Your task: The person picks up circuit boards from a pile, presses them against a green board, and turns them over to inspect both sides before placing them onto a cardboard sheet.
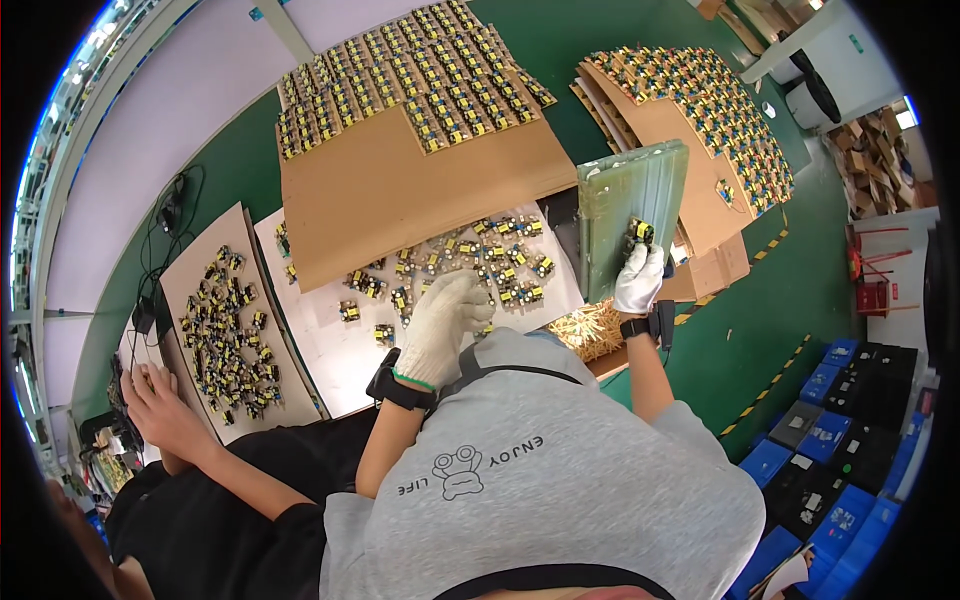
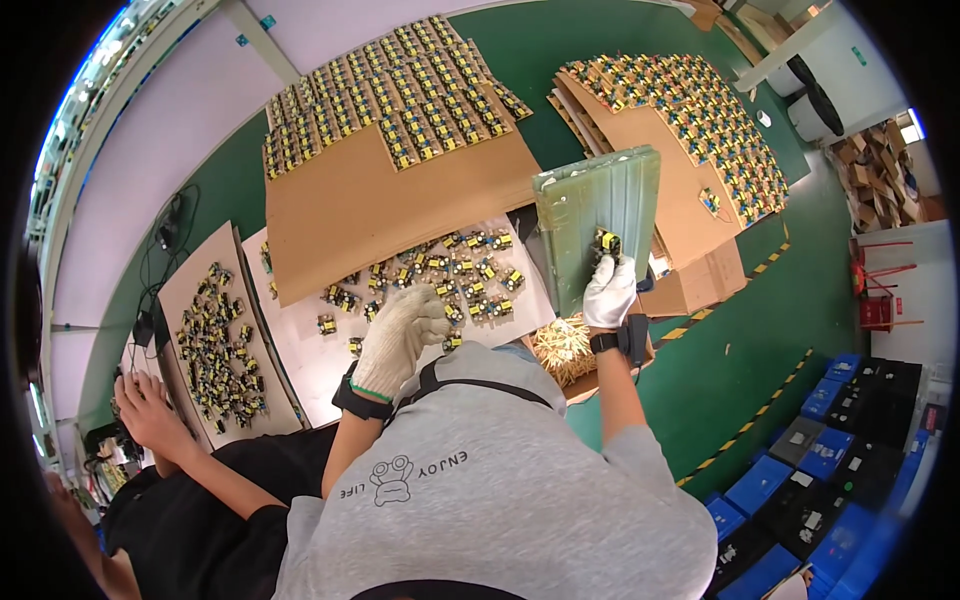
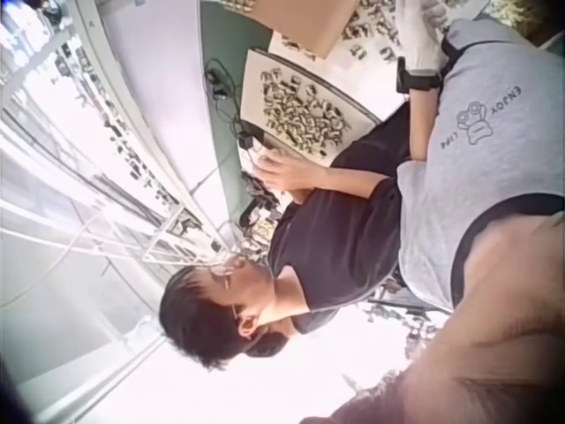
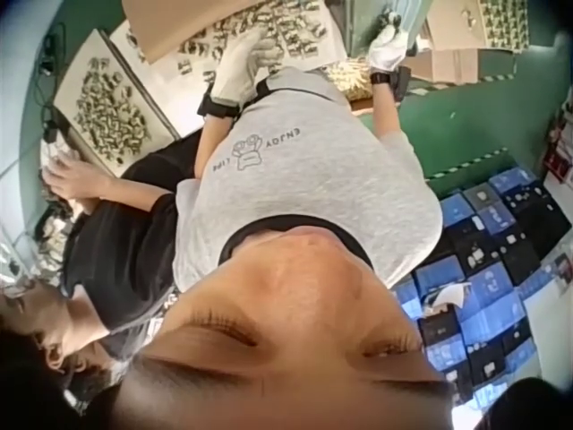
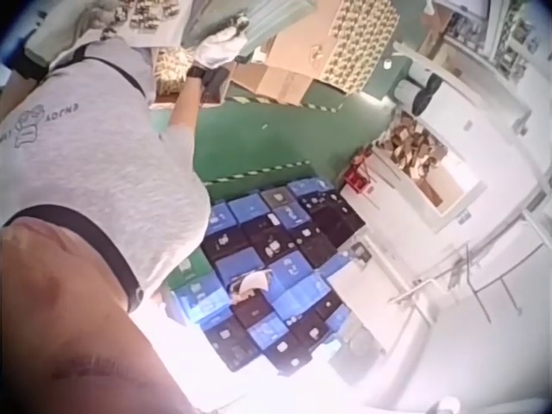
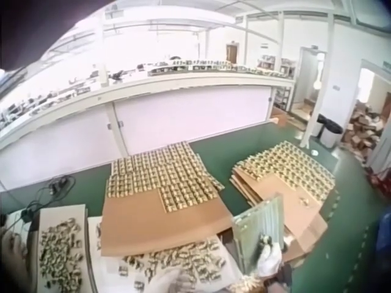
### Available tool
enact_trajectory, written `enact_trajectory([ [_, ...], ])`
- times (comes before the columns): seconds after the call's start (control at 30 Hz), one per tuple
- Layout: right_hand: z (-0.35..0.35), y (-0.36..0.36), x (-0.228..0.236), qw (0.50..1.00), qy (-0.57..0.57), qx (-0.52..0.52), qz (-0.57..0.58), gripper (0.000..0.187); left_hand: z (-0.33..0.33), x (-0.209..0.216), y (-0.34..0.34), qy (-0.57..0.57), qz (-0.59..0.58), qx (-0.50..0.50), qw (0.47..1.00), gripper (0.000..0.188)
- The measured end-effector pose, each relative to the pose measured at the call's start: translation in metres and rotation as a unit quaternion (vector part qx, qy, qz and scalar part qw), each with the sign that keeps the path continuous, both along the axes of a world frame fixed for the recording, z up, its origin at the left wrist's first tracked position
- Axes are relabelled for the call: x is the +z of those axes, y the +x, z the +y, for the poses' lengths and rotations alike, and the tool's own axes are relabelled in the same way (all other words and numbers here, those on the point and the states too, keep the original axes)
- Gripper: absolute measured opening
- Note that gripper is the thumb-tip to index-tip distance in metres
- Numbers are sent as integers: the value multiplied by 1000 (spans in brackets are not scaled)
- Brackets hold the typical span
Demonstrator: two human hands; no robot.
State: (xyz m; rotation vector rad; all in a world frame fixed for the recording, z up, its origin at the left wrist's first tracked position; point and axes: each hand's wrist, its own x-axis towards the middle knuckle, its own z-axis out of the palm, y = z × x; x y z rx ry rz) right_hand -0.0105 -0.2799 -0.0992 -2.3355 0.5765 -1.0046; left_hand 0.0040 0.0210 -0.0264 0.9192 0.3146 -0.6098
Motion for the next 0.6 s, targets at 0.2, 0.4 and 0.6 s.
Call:
enact_trajectory([
  [0.2,-5,5,-10,998,28,-61,14,21,-7,7,-1,0,26,-1,1000,25],
  [0.4,15,4,3,999,8,-38,3,20,-9,5,1,-18,36,-20,999,24],
  [0.6,16,5,7,998,-53,8,-32,17,-13,1,2,27,60,-14,998,24],
])
